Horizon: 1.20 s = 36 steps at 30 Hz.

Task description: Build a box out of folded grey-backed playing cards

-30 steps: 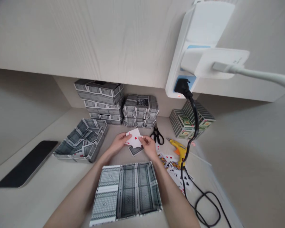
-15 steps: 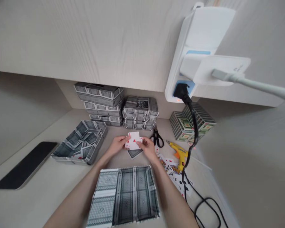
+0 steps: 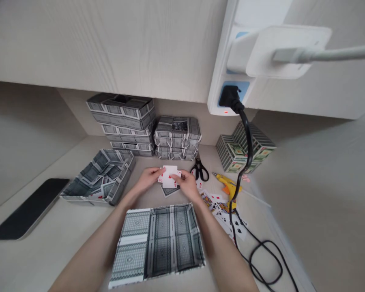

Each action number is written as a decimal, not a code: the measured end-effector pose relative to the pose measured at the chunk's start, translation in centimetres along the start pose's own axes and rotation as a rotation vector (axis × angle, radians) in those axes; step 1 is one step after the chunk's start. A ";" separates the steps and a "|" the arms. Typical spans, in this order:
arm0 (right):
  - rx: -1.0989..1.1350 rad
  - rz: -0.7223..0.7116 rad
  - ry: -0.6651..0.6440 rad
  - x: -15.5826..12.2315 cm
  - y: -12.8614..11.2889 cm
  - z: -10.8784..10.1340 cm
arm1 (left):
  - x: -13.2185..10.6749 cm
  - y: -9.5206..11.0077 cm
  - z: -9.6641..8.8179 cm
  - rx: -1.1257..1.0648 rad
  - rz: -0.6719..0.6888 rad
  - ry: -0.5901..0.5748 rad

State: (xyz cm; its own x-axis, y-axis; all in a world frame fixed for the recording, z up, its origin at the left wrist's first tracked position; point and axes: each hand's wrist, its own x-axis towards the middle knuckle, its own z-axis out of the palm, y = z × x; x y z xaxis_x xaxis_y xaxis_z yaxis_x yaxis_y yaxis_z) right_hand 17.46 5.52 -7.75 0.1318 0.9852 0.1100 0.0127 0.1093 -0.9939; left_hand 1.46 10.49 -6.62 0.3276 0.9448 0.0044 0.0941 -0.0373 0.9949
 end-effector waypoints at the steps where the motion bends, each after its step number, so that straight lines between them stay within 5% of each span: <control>1: 0.007 0.001 -0.007 0.0 -0.1 0.1 | 0.0 0.0 0.0 0.001 -0.003 0.011; 11: -0.008 0.029 0.023 0.1 -0.2 0.1 | -0.3 0.1 -0.3 -0.063 -0.016 -0.084; 25: 0.038 0.032 -0.009 0.2 -0.1 0.1 | -0.3 -0.1 -0.1 0.069 0.008 -0.028; 36: 0.107 0.094 -0.093 0.2 -0.7 0.1 | -0.1 -0.2 0.1 -0.040 -0.003 -0.013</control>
State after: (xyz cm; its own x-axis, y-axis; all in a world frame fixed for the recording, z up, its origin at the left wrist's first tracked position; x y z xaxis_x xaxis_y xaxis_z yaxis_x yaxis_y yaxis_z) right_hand 17.43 5.60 -7.01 0.0351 0.9992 0.0210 -0.1019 0.0245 -0.9945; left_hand 1.53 10.36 -6.88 0.3399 0.9405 0.0004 0.0579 -0.0213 0.9981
